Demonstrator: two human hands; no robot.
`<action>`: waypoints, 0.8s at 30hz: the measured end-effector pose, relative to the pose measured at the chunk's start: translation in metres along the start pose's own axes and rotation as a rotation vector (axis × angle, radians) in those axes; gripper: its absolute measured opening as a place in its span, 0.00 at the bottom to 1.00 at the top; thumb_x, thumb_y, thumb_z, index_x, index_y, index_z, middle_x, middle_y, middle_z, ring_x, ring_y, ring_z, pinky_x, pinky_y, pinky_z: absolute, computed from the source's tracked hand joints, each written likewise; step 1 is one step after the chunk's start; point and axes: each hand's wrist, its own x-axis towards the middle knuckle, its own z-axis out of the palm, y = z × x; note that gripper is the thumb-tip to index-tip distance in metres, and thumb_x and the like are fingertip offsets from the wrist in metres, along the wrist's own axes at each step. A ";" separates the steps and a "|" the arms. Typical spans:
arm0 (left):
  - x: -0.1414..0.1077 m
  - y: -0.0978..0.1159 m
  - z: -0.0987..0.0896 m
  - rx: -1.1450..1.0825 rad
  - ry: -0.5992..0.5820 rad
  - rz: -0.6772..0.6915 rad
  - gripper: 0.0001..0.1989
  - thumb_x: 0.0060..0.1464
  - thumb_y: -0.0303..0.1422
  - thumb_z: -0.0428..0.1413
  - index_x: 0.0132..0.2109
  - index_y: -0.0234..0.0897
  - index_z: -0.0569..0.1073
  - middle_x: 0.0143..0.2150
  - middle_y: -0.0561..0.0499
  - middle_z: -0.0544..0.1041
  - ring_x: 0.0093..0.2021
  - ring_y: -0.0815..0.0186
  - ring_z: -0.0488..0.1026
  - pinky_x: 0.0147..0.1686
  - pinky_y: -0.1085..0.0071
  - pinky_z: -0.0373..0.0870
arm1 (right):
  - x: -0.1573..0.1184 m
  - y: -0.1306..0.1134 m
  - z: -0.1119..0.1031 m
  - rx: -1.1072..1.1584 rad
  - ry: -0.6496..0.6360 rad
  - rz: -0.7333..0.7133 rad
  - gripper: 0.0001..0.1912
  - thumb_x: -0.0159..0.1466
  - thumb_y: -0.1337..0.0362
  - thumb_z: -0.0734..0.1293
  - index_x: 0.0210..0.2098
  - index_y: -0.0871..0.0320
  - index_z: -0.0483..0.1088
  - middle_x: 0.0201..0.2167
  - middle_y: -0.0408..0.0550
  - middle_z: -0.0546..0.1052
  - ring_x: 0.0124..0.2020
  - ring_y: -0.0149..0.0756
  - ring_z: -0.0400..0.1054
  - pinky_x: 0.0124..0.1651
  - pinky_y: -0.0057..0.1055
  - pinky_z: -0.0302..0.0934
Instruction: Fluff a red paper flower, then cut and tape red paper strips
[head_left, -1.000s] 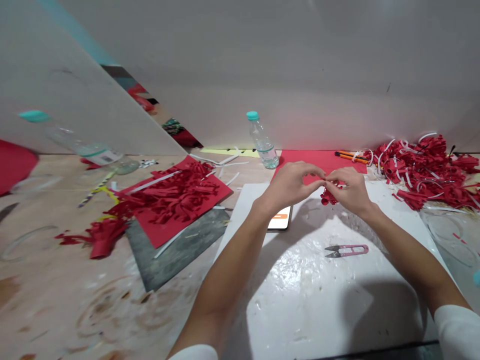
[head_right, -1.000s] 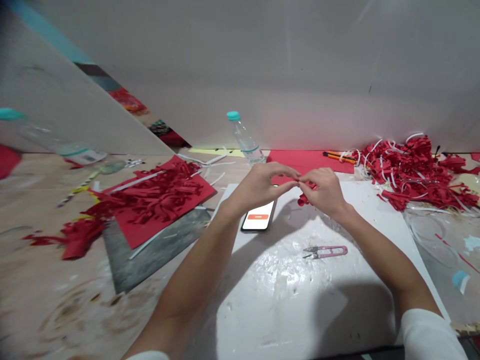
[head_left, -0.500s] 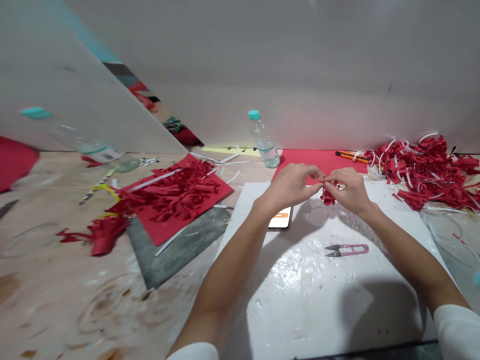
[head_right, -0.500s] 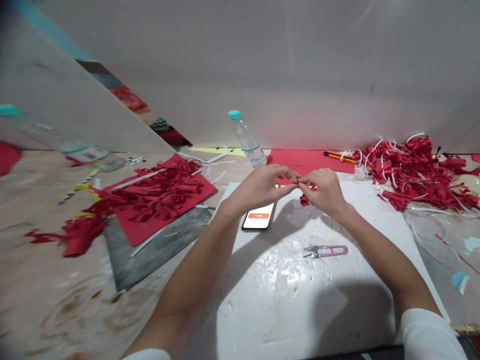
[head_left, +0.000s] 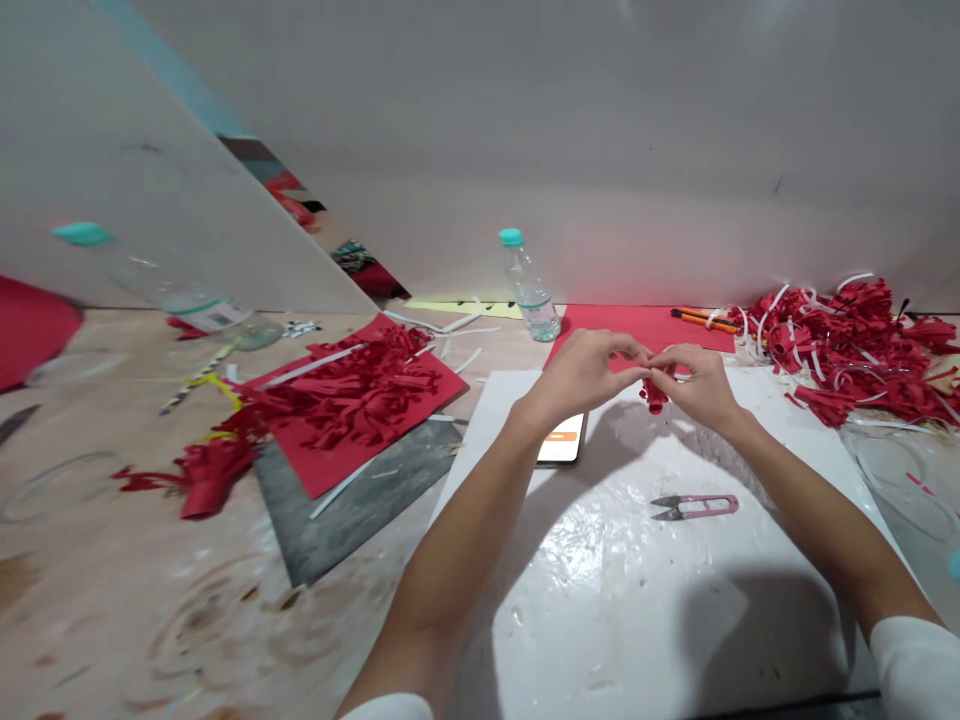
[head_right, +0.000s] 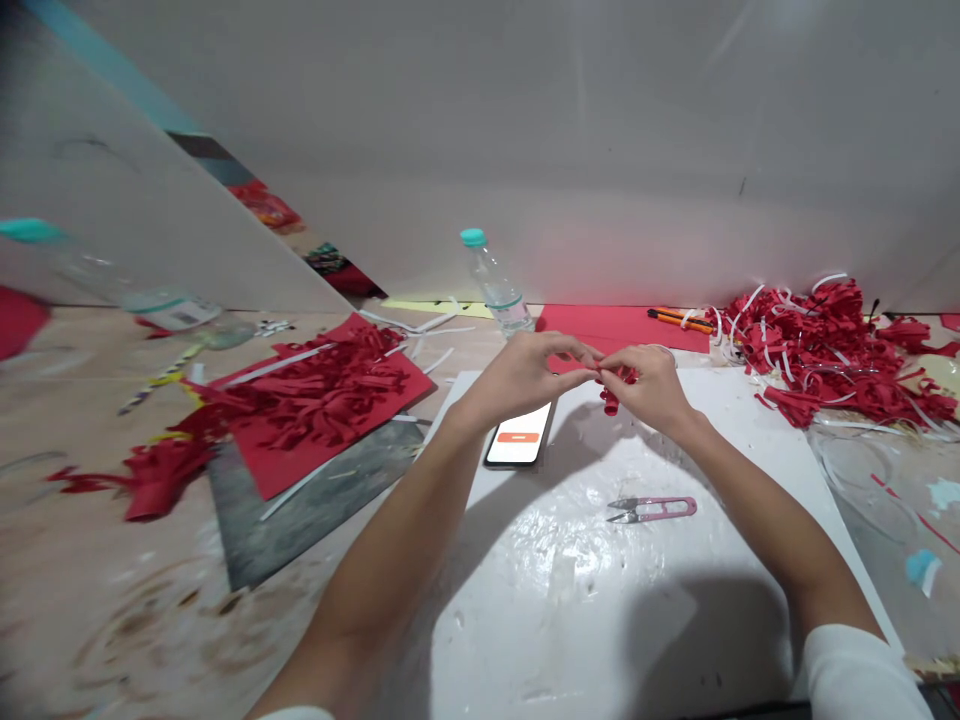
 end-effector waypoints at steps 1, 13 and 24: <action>0.000 -0.001 0.000 -0.009 0.011 0.002 0.05 0.54 0.35 0.62 0.35 0.39 0.80 0.38 0.51 0.84 0.40 0.63 0.78 0.43 0.67 0.71 | 0.000 0.000 0.000 0.021 -0.007 0.021 0.05 0.61 0.64 0.71 0.28 0.54 0.78 0.26 0.45 0.81 0.27 0.35 0.72 0.37 0.34 0.64; 0.002 -0.005 -0.001 -0.120 0.081 0.004 0.07 0.55 0.34 0.60 0.38 0.36 0.81 0.37 0.49 0.84 0.37 0.64 0.79 0.42 0.68 0.76 | -0.001 0.005 0.002 0.035 -0.027 0.068 0.05 0.61 0.66 0.68 0.29 0.54 0.75 0.28 0.45 0.80 0.32 0.36 0.72 0.38 0.33 0.65; 0.003 -0.006 0.001 -0.029 0.161 0.002 0.08 0.55 0.34 0.62 0.42 0.38 0.83 0.40 0.49 0.85 0.39 0.63 0.80 0.43 0.69 0.76 | 0.000 -0.003 -0.003 -0.022 -0.005 0.029 0.06 0.60 0.67 0.68 0.27 0.54 0.74 0.25 0.43 0.79 0.30 0.36 0.71 0.37 0.33 0.63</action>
